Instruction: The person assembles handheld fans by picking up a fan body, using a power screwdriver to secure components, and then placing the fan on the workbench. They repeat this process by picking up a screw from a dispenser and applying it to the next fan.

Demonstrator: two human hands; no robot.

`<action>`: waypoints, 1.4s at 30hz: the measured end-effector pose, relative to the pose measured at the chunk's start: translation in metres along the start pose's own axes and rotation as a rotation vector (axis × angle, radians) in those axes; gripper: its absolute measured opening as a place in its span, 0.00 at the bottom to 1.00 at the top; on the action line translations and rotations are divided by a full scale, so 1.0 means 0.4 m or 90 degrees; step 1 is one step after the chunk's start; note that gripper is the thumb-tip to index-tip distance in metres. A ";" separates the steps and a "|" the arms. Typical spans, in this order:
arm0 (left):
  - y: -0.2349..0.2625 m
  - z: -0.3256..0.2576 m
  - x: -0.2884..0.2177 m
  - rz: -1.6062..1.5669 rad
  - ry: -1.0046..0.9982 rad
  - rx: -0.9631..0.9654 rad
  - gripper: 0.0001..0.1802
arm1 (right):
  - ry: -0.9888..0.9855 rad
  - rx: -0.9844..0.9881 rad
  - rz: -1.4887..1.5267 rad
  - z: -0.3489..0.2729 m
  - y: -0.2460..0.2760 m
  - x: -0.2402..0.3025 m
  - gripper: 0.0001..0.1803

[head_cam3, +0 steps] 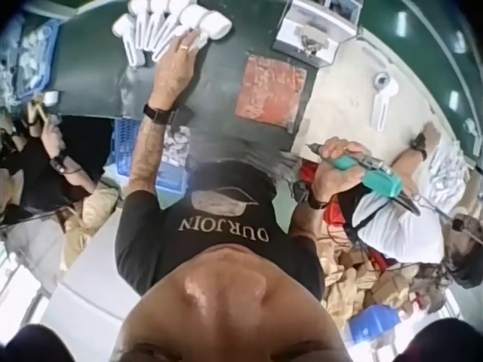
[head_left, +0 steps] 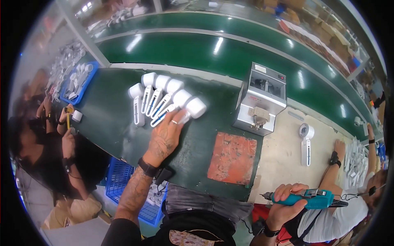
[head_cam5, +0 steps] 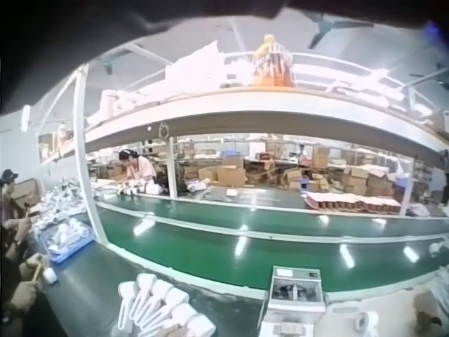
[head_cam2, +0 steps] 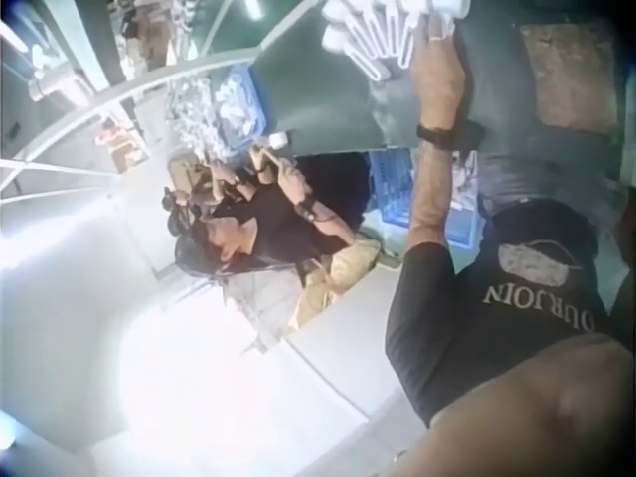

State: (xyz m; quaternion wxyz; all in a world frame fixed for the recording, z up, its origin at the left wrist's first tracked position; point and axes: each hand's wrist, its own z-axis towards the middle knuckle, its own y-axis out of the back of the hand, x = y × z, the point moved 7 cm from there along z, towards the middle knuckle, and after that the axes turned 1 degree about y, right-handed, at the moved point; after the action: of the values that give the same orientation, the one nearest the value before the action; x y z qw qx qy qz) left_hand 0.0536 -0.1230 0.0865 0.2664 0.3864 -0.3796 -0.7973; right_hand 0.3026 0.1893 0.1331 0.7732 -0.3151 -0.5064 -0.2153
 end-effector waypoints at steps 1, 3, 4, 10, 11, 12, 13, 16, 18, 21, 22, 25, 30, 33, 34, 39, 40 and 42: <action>0.011 0.011 0.011 0.011 0.027 -0.004 0.26 | -0.001 0.000 0.002 -0.001 0.004 0.002 0.39; 0.031 0.038 0.045 0.066 0.021 -0.046 0.22 | 0.004 0.013 -0.019 -0.001 0.008 0.008 0.39; 0.029 0.042 0.073 0.088 0.017 -0.069 0.23 | 0.007 0.013 -0.016 -0.004 0.017 0.006 0.39; -0.011 0.059 0.185 0.149 0.046 -0.149 0.30 | 0.010 0.017 0.012 -0.021 0.101 -0.009 0.38; 0.000 0.054 0.225 0.216 0.063 -0.165 0.30 | 0.017 0.026 0.006 -0.020 0.094 -0.009 0.37; 0.022 0.062 0.225 0.251 0.091 -0.099 0.31 | 0.003 0.015 0.000 -0.009 0.090 0.006 0.39; 0.058 0.074 0.165 0.247 0.073 -0.132 0.30 | 0.002 0.014 -0.004 -0.004 0.092 0.002 0.39; 0.098 0.128 -0.095 0.044 0.034 -0.145 0.22 | -0.026 0.033 0.006 0.010 0.093 0.012 0.39; 0.034 0.158 -0.308 -0.216 0.000 -0.029 0.18 | -0.024 0.024 -0.008 0.007 0.126 0.023 0.39; -0.150 0.187 -0.570 -0.414 -0.119 0.209 0.14 | -0.028 0.035 0.008 0.007 0.140 0.023 0.39; -0.219 0.193 -0.637 -0.421 -0.209 0.210 0.17 | -0.031 0.038 0.015 0.002 0.138 0.021 0.39; -0.439 0.216 -0.776 -0.298 -0.257 0.257 0.27 | -0.038 0.061 0.021 -0.012 0.124 0.010 0.39; -0.635 0.249 -0.858 -0.208 -0.148 0.288 0.37 | -0.083 0.082 0.031 -0.040 0.119 -0.003 0.40; -0.682 0.253 -0.869 -0.183 -0.115 0.332 0.36 | -0.092 0.078 0.020 -0.046 0.120 -0.003 0.40; -0.680 0.251 -0.878 -0.188 -0.119 0.335 0.36 | -0.091 0.074 0.016 -0.046 0.126 -0.001 0.40; -0.614 0.260 -0.816 -0.216 -0.107 0.320 0.25 | -0.087 0.077 0.018 -0.024 0.125 -0.010 0.40; -0.587 0.251 -0.797 -0.233 -0.163 0.242 0.20 | -0.082 0.078 0.019 -0.028 0.118 -0.010 0.40; -0.491 0.217 -0.765 -0.316 -0.256 0.169 0.19 | -0.102 0.050 0.004 -0.021 0.120 -0.027 0.40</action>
State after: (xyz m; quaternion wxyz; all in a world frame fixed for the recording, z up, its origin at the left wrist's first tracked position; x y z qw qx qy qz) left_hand 0.1279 0.2434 0.0897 -0.0682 0.3336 -0.4197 -0.8414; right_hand 0.3352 0.2175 0.1078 0.7426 -0.3024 -0.5737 -0.1674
